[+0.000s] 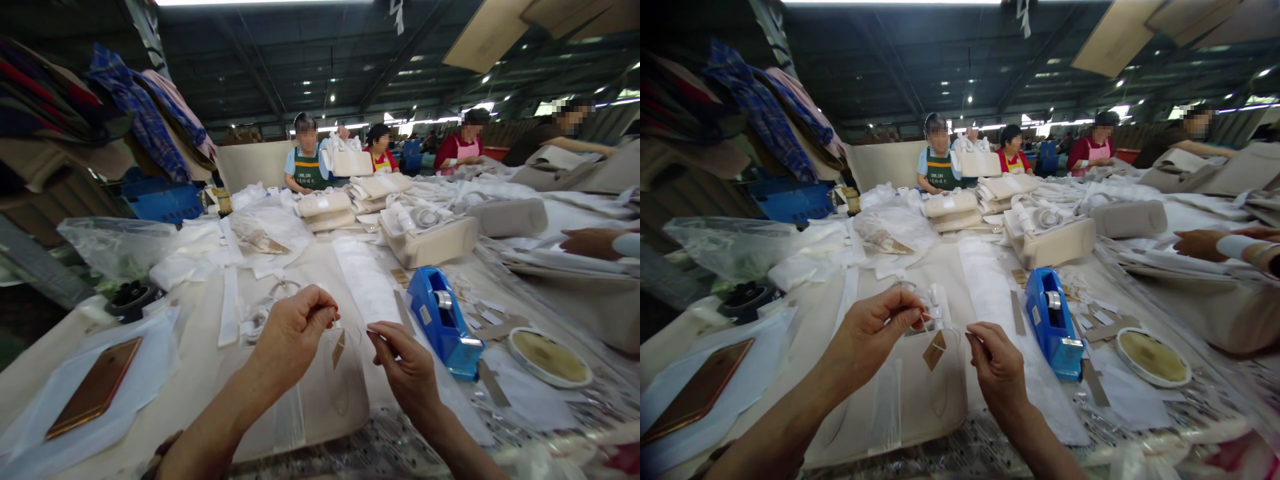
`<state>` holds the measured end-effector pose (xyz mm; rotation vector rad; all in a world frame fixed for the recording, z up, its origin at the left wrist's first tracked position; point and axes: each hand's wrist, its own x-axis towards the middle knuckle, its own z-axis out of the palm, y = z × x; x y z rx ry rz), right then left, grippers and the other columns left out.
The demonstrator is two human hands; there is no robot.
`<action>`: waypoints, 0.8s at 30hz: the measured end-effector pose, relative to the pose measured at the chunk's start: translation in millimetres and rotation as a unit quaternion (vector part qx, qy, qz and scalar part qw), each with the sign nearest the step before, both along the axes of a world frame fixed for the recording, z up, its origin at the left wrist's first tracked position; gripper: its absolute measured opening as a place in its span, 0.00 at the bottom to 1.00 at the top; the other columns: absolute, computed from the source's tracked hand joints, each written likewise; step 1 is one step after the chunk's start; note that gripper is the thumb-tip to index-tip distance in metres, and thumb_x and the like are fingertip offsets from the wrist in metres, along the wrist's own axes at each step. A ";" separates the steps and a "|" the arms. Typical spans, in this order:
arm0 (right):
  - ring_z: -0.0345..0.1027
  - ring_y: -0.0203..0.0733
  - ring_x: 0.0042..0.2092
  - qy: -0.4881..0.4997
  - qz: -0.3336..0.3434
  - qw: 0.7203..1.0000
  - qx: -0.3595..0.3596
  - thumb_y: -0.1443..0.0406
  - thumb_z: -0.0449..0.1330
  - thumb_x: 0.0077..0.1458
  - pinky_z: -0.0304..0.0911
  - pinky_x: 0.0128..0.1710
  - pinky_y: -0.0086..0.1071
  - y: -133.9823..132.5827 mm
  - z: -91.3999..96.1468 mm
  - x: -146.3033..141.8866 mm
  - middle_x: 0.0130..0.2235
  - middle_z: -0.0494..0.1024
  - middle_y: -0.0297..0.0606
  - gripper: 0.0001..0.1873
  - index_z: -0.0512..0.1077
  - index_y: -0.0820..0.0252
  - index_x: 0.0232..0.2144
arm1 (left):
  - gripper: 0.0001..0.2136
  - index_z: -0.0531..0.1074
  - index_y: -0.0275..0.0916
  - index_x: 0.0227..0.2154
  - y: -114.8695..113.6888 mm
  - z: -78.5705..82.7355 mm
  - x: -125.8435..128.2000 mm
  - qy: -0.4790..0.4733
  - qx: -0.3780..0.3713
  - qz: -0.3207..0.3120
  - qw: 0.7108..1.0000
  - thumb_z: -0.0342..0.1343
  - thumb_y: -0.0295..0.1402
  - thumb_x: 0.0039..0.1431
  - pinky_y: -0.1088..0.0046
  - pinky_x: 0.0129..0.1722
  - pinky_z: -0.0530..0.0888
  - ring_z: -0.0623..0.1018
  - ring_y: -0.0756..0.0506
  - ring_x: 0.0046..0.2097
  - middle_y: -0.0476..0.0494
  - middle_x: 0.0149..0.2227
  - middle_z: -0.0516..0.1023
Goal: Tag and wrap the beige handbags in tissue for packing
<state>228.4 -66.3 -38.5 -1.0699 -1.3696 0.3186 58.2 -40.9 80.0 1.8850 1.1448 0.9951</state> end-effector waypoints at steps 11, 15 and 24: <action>0.69 0.34 0.26 -0.098 -0.046 0.994 0.034 0.70 0.56 0.56 0.66 0.20 0.25 -1.3 -11.9 2.1 0.35 0.76 0.40 0.07 0.74 0.60 0.35 | 0.04 0.69 0.38 0.25 -4.4 7.7 5.5 -0.058 0.022 0.037 0.997 0.52 0.31 0.53 0.76 0.28 0.70 0.74 0.51 0.25 0.51 0.23 0.75; 0.65 0.30 0.21 -0.085 -0.031 0.996 0.021 0.70 0.56 0.56 0.63 0.19 0.25 -3.0 -11.3 -2.3 0.34 0.75 0.39 0.06 0.74 0.60 0.34 | 0.03 0.69 0.37 0.25 -4.0 12.2 9.4 -0.132 -0.013 0.028 0.991 0.53 0.30 0.52 0.77 0.25 0.70 0.73 0.52 0.23 0.51 0.23 0.75; 0.65 0.32 0.24 -0.074 -0.033 0.997 0.011 0.68 0.56 0.56 0.61 0.20 0.25 -4.9 -7.1 -4.2 0.31 0.75 0.38 0.06 0.74 0.59 0.32 | 0.04 0.69 0.36 0.24 -2.6 15.2 17.1 -0.230 -0.056 0.055 0.970 0.57 0.30 0.50 0.77 0.29 0.68 0.74 0.51 0.26 0.48 0.23 0.77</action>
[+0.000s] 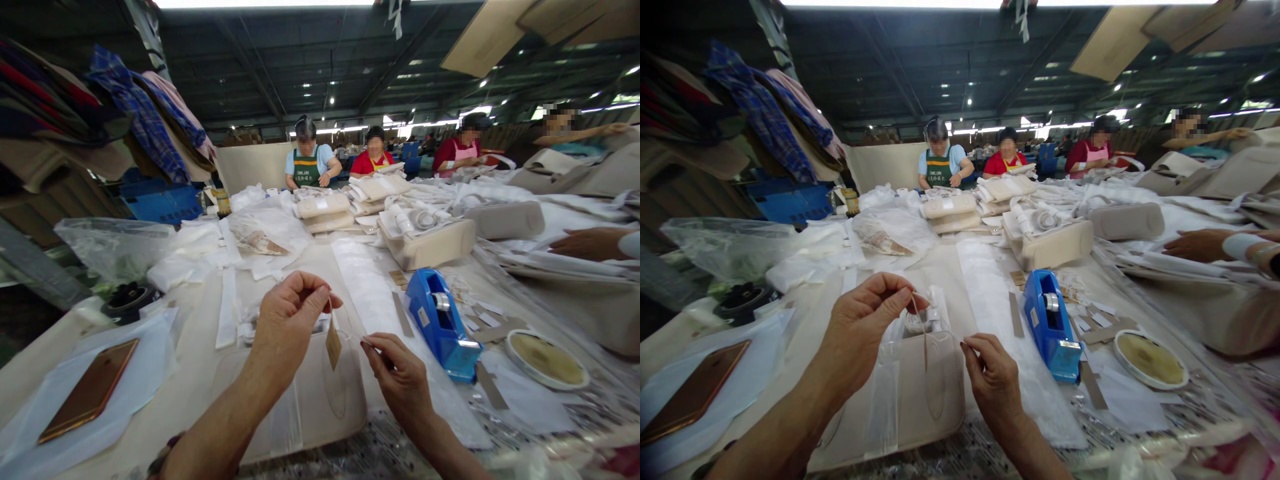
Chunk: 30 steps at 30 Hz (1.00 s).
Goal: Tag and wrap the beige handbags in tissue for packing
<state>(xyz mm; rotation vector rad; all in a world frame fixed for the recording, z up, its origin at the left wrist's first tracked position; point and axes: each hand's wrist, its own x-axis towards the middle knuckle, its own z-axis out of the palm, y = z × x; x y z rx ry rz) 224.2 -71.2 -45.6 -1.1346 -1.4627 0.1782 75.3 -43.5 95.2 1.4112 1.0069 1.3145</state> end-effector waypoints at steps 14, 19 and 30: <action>0.63 0.31 0.21 -0.041 -0.029 0.999 0.000 0.69 0.52 0.59 0.60 0.21 0.23 0.5 -13.4 -0.3 0.26 0.72 0.30 0.07 0.64 0.56 0.40 | 0.05 0.68 0.35 0.27 -0.4 -9.7 15.4 -0.097 -0.019 -0.010 0.995 0.56 0.30 0.53 0.77 0.30 0.68 0.73 0.52 0.27 0.44 0.29 0.80; 0.72 0.38 0.38 -0.082 0.057 0.995 0.016 0.73 0.47 0.59 0.68 0.35 0.28 -2.9 -3.2 3.9 0.37 0.75 0.40 0.14 0.67 0.57 0.44 | 0.05 0.68 0.35 0.26 -0.7 -6.3 19.8 -0.100 -0.016 -0.005 0.995 0.56 0.30 0.53 0.77 0.29 0.68 0.73 0.52 0.26 0.43 0.28 0.80; 0.60 0.31 0.22 -0.043 0.067 0.997 0.012 0.70 0.54 0.56 0.57 0.20 0.24 -2.8 -1.6 -3.0 0.25 0.69 0.33 0.05 0.68 0.58 0.29 | 0.08 0.70 0.35 0.25 0.2 -7.4 21.3 -0.098 -0.015 0.013 0.995 0.59 0.35 0.49 0.75 0.30 0.69 0.73 0.50 0.27 0.42 0.29 0.80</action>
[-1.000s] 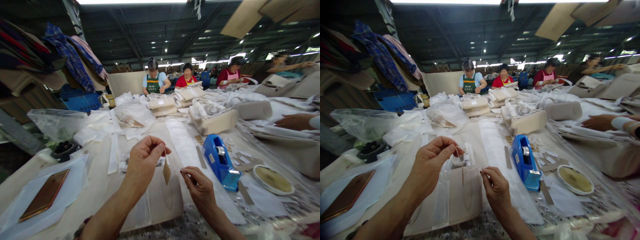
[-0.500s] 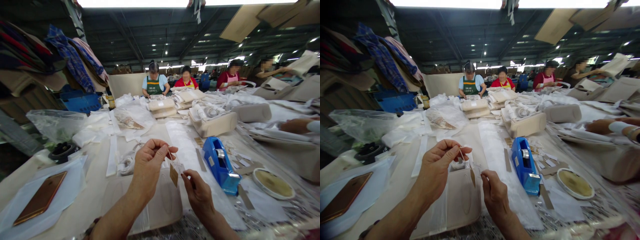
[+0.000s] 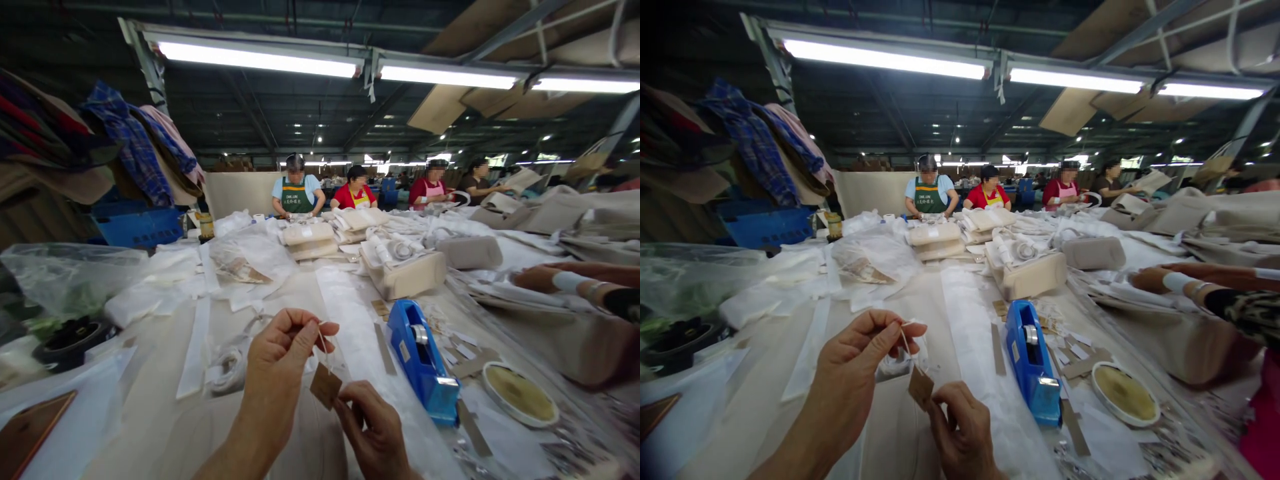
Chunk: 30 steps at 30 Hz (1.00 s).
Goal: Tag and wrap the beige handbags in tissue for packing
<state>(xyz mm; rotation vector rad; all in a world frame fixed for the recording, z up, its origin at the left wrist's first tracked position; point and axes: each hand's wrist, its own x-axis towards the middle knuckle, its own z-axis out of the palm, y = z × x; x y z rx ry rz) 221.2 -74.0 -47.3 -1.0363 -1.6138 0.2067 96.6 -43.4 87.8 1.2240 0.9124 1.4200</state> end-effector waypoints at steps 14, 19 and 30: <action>0.61 0.32 0.24 0.071 0.030 0.997 -0.021 0.67 0.57 0.55 0.59 0.21 0.24 4.8 -0.4 -11.7 0.28 0.72 0.35 0.04 0.71 0.58 0.30 | 0.08 0.69 0.36 0.25 -2.0 1.0 -5.1 -0.017 -0.010 -0.002 1.000 0.60 0.35 0.49 0.75 0.30 0.70 0.74 0.50 0.27 0.42 0.30 0.80; 0.57 0.31 0.22 0.099 0.016 0.995 -0.014 0.66 0.55 0.56 0.53 0.20 0.25 5.3 -6.8 -17.1 0.24 0.68 0.32 0.08 0.68 0.58 0.24 | 0.08 0.69 0.36 0.25 -0.4 0.7 -8.4 -0.006 0.002 0.018 1.000 0.59 0.36 0.49 0.75 0.30 0.69 0.74 0.49 0.28 0.42 0.29 0.80; 0.56 0.30 0.17 -0.068 0.011 0.996 -0.057 0.71 0.55 0.49 0.51 0.16 0.24 -16.5 -16.5 23.6 0.18 0.64 0.25 0.08 0.61 0.55 0.22 | 0.04 0.70 0.38 0.27 -9.2 -12.5 -19.7 0.077 0.036 0.008 0.996 0.54 0.33 0.54 0.73 0.33 0.71 0.76 0.48 0.29 0.46 0.27 0.79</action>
